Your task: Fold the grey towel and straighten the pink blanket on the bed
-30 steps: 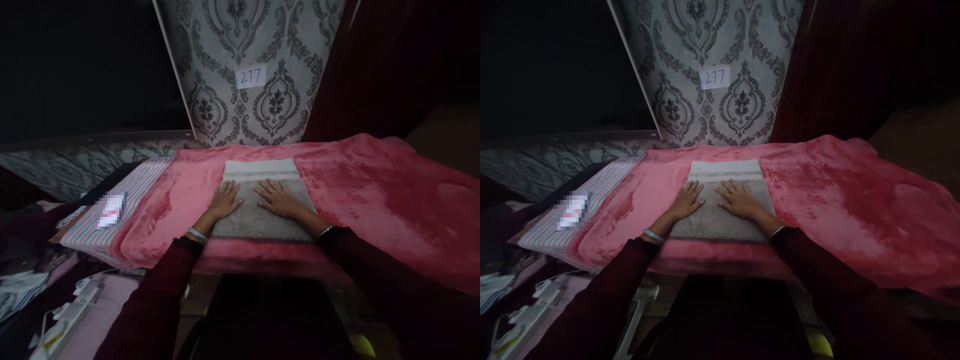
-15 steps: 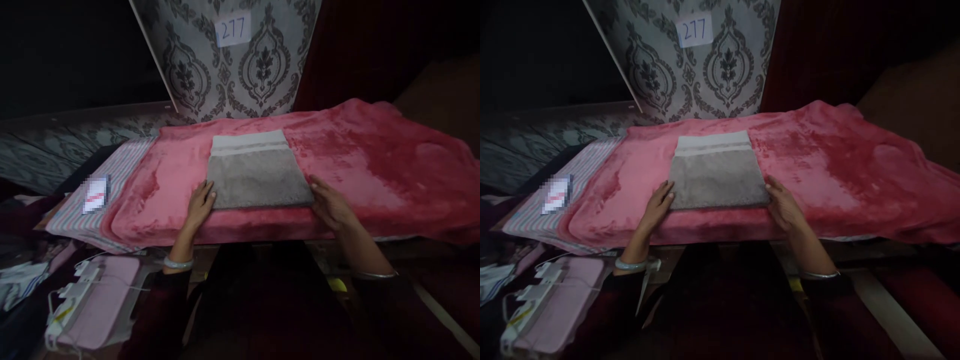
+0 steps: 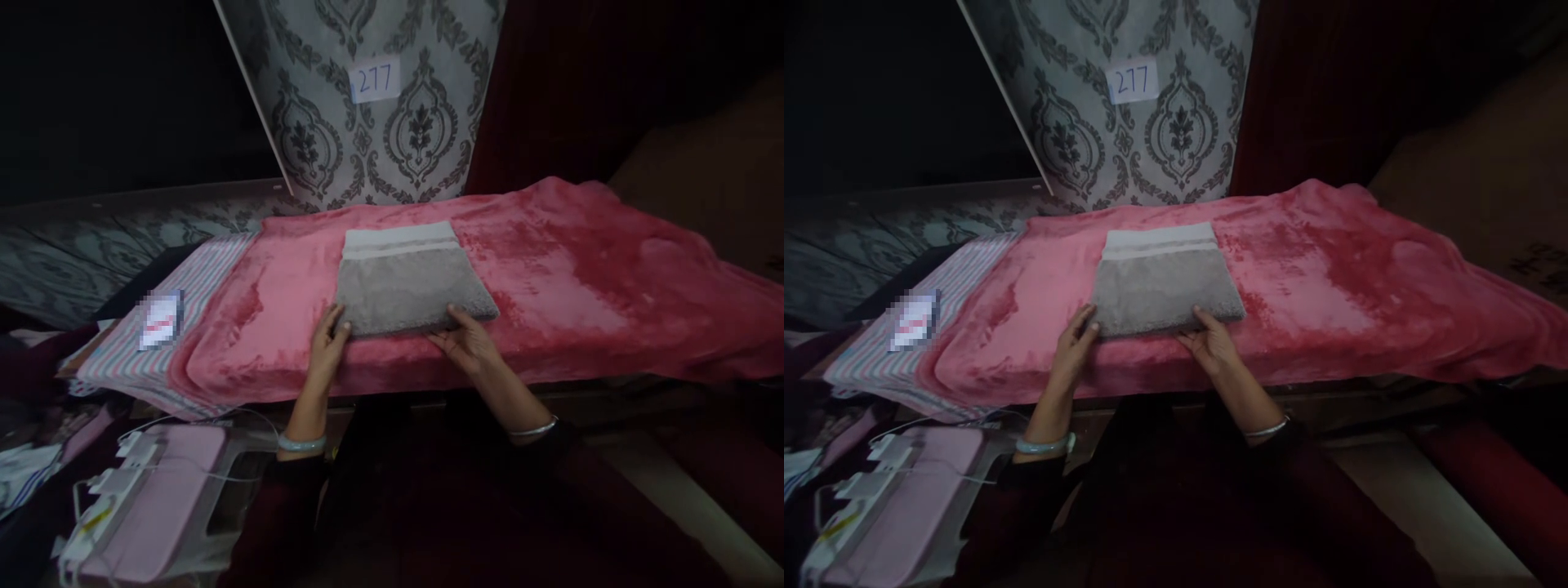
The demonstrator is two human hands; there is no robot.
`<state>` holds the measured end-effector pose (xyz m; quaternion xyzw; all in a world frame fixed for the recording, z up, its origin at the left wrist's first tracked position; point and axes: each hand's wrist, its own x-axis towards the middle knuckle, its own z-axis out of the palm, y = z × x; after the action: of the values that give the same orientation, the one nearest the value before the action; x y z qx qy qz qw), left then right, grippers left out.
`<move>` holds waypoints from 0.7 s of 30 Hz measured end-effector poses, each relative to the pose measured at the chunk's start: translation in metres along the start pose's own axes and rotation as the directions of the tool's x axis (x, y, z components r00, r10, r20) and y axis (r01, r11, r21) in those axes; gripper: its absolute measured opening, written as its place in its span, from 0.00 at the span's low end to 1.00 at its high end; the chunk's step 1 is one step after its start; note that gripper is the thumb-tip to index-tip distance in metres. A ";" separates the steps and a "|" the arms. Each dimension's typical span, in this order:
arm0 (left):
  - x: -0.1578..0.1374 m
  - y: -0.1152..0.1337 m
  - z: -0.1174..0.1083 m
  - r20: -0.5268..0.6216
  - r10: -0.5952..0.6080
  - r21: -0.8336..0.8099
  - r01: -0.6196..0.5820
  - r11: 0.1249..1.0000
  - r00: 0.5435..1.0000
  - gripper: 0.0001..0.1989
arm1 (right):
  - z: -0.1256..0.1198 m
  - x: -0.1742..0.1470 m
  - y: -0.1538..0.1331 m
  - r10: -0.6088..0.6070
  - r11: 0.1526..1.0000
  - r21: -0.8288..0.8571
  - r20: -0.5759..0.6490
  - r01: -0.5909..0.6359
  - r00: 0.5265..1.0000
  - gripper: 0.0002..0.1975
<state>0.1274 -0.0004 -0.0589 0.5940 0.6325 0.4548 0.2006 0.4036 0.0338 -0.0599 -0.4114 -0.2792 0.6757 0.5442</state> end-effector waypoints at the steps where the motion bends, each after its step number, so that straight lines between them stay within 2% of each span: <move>1: 0.001 0.001 0.000 -0.007 -0.032 -0.057 0.032 0.998 0.999 0.25 | 0.004 0.002 0.003 -0.009 1.000 -0.016 -0.002 0.009 1.000 0.24; 7: 0.003 0.006 -0.003 0.002 -0.098 -0.189 0.096 0.977 0.995 0.25 | 0.030 0.013 0.014 -0.065 0.998 0.011 -0.052 0.065 0.997 0.23; 12: 0.000 0.002 -0.006 -0.017 -0.101 -0.285 0.092 0.954 0.995 0.26 | 0.036 0.009 -0.013 -0.151 0.982 0.102 -0.076 0.158 0.986 0.28; 16: 0.001 -0.003 -0.012 -0.062 -0.120 -0.263 0.100 0.959 0.991 0.27 | 0.005 -0.010 -0.038 -0.227 0.969 0.072 -0.101 0.235 0.969 0.30; 19: 0.019 -0.001 -0.017 -0.155 -0.062 -0.178 0.033 0.983 0.986 0.27 | -0.027 -0.022 -0.034 -0.165 0.985 0.021 -0.160 0.170 0.973 0.30; 21: 0.044 0.005 -0.016 -0.128 0.028 -0.085 -0.039 0.996 0.991 0.27 | -0.041 -0.027 -0.025 -0.119 0.993 0.004 -0.177 0.122 0.977 0.28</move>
<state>0.1084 0.0346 -0.0346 0.5653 0.6132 0.5221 0.1783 0.4538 0.0115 -0.0530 -0.4479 -0.2491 0.6045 0.6099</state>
